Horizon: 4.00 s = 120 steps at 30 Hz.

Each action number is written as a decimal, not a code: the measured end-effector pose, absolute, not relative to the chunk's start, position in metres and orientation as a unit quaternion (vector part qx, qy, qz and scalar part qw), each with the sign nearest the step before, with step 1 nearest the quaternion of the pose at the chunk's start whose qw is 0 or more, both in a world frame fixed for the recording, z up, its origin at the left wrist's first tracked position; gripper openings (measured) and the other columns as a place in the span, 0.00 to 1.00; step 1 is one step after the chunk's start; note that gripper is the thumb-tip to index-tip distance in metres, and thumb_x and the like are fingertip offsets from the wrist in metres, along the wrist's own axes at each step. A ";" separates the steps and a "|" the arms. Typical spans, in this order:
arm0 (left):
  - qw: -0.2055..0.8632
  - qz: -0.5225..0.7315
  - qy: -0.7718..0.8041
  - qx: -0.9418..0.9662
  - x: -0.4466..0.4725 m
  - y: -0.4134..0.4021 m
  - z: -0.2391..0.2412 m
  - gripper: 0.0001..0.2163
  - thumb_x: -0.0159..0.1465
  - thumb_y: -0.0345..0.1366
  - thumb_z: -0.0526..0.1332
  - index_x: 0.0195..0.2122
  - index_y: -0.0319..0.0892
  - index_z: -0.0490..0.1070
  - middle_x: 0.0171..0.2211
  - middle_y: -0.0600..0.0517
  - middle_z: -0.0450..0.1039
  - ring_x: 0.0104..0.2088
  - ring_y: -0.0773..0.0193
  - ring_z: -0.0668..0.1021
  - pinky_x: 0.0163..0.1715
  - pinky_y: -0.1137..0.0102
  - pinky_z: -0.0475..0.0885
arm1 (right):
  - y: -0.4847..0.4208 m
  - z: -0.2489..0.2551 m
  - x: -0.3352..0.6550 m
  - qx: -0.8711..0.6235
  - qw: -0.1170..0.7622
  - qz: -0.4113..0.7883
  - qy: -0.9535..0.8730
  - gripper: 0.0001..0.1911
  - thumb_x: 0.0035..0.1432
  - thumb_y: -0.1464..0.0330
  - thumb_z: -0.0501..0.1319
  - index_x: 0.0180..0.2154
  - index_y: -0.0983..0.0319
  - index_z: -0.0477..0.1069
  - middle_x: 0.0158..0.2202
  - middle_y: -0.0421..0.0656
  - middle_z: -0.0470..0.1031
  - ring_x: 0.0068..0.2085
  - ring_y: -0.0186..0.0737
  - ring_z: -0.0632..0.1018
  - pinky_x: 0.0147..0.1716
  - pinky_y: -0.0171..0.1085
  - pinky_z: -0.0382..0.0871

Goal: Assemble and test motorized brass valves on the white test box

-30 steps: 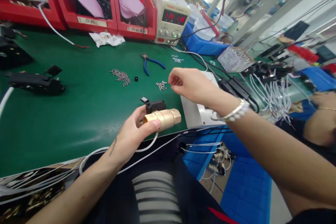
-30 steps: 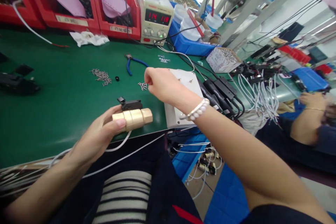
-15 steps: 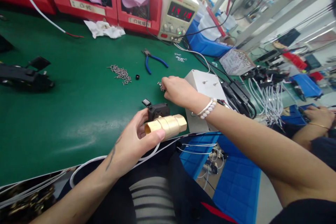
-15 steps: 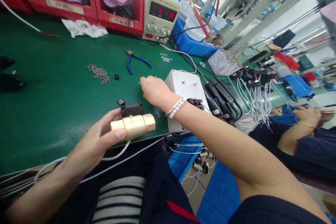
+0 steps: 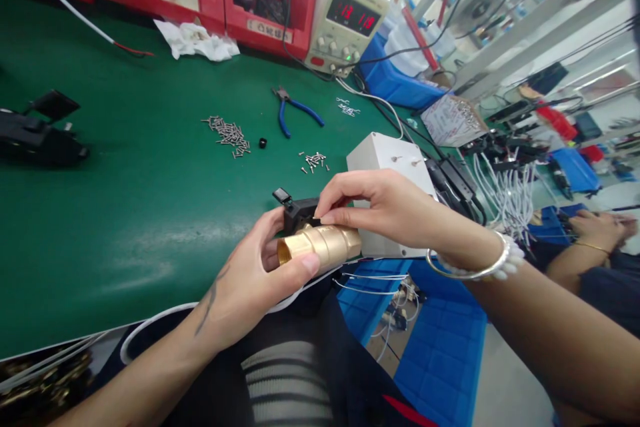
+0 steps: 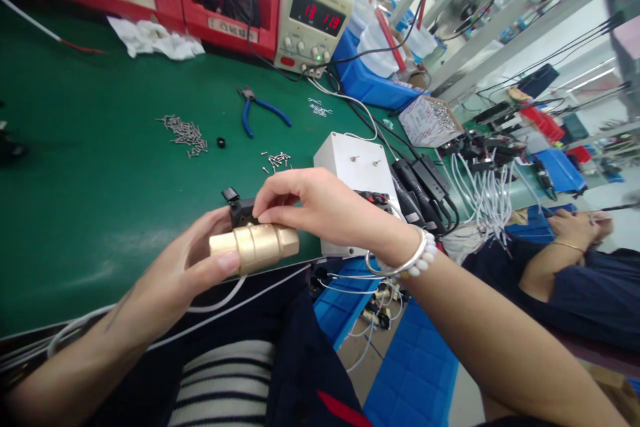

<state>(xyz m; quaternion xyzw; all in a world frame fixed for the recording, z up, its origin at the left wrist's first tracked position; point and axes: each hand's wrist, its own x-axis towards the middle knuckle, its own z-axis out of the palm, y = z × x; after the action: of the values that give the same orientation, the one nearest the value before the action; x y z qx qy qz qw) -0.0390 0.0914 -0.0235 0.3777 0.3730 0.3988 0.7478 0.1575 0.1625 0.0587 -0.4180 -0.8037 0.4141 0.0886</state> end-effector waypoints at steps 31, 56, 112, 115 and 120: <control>0.764 0.391 0.359 0.366 -0.042 0.092 -0.028 0.29 0.58 0.47 0.73 0.58 0.45 0.69 0.55 0.48 0.79 0.51 0.51 0.83 0.48 0.67 0.79 | 0.178 0.061 0.156 -0.343 0.000 0.379 -0.859 0.06 0.63 0.75 0.60 0.35 0.64 0.76 0.32 0.37 0.79 0.33 0.28 0.76 0.34 0.28 0.63; 0.751 0.383 0.371 0.389 -0.041 0.092 -0.029 0.24 0.58 0.39 0.71 0.56 0.46 0.70 0.55 0.51 0.78 0.51 0.54 0.83 0.48 0.69 0.78 | 0.177 0.061 0.154 -0.332 -0.018 0.326 -0.885 0.10 0.61 0.80 0.58 0.33 0.64 0.75 0.28 0.34 0.75 0.29 0.26 0.72 0.31 0.28 0.59; 0.747 0.311 0.399 0.433 -0.047 0.099 -0.022 0.37 0.56 0.48 0.72 0.65 0.45 0.65 0.58 0.45 0.77 0.57 0.42 0.78 0.55 0.56 0.77 | 0.198 0.074 0.117 -0.366 -0.153 0.241 -0.886 0.10 0.55 0.79 0.68 0.38 0.62 0.75 0.28 0.34 0.73 0.27 0.28 0.69 0.26 0.30 0.55; 0.762 0.326 0.381 0.410 -0.046 0.097 -0.026 0.35 0.58 0.48 0.73 0.64 0.46 0.65 0.57 0.48 0.77 0.56 0.47 0.79 0.57 0.59 0.75 | 0.225 0.063 0.121 -0.411 -0.078 0.208 -0.884 0.13 0.58 0.78 0.66 0.46 0.63 0.75 0.33 0.38 0.76 0.33 0.32 0.74 0.33 0.30 0.63; 0.777 0.314 0.383 0.388 -0.048 0.097 -0.024 0.39 0.57 0.49 0.73 0.66 0.43 0.61 0.55 0.45 0.79 0.53 0.46 0.81 0.52 0.60 0.77 | 0.241 0.022 0.124 -0.440 -0.116 0.095 -0.886 0.12 0.57 0.81 0.61 0.42 0.67 0.76 0.38 0.47 0.77 0.41 0.41 0.75 0.40 0.36 0.66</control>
<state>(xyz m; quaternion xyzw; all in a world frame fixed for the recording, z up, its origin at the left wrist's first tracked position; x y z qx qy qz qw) -0.0479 0.0972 -0.0238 0.3880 0.3830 0.3140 0.7773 0.1242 0.2407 0.0216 -0.4398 -0.8855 0.0946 -0.1159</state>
